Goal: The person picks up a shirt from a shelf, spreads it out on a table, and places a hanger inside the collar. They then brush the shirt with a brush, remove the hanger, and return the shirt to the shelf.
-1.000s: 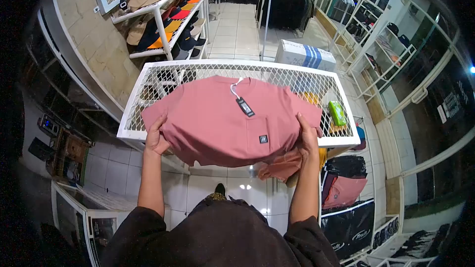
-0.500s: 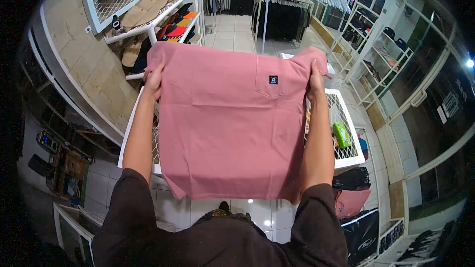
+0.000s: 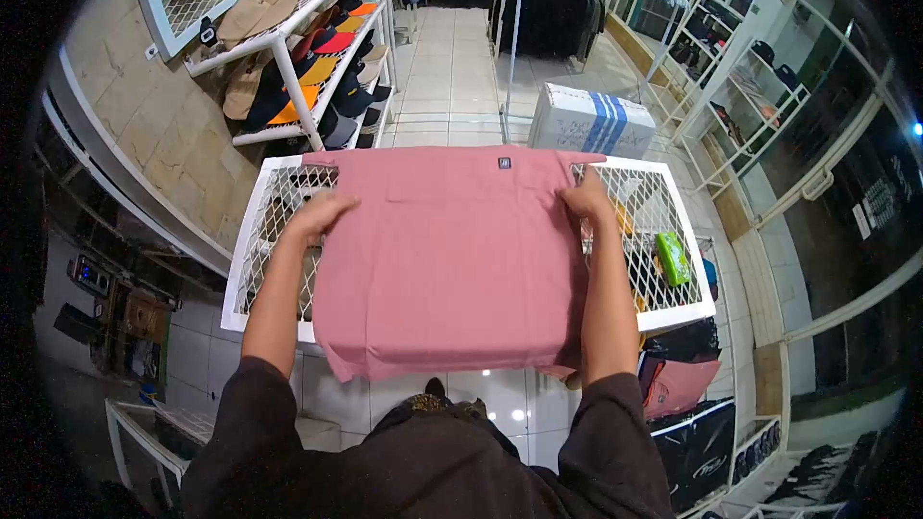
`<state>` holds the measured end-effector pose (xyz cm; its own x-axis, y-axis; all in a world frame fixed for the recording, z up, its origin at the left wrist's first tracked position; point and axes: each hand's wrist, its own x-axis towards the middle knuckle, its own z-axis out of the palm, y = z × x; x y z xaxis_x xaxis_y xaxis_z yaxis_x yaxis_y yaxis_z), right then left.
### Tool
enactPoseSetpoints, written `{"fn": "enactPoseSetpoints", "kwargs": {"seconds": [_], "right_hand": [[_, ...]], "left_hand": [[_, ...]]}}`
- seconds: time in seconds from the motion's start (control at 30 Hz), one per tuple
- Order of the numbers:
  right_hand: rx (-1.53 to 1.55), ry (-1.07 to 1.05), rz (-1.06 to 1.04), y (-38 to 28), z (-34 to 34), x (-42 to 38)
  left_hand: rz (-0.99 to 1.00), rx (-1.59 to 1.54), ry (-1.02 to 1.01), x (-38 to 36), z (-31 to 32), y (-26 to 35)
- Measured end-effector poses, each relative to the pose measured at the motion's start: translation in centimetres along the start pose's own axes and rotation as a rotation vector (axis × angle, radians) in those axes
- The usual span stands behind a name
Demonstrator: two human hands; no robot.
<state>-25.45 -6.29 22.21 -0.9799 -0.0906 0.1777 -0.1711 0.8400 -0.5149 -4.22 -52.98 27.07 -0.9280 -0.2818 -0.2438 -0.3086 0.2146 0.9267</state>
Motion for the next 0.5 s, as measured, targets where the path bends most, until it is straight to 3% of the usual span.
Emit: {"fn": "enactPoseSetpoints", "kwargs": {"seconds": [0.1,0.17,0.23,0.3,0.37,0.4,0.47,0.5], "right_hand": [[0.261,-0.01,0.133,-4.4,-3.2,-1.9],[0.209,0.07,0.119,-2.5,-0.9,-0.8],[0.138,0.014,0.1,-1.7,-0.3,-1.2],[0.13,-0.03,0.061,-1.0,-0.9,-3.3],[0.213,-0.25,0.102,-2.6,-4.0,-7.6],[0.212,-0.257,0.1,-2.8,-5.0,-9.6],[0.244,-0.255,0.059,-2.4,-6.5,-13.5],[0.24,-0.087,-0.2,-0.8,-6.3,-15.7]], "left_hand": [[0.009,-0.034,-0.077,2.1,-0.2,-3.1],[-0.054,-0.277,-0.023,3.4,-0.6,-3.5],[-0.051,-0.097,0.045,0.6,-0.1,-2.0],[0.139,0.034,0.044,-1.8,0.4,-3.0],[0.148,0.126,0.05,-4.9,0.5,-3.9],[0.167,0.184,0.05,-7.2,0.6,-3.9],[0.193,0.245,0.054,-11.1,1.1,-4.6],[0.314,0.327,0.117,-13.0,1.4,-5.5]]}}
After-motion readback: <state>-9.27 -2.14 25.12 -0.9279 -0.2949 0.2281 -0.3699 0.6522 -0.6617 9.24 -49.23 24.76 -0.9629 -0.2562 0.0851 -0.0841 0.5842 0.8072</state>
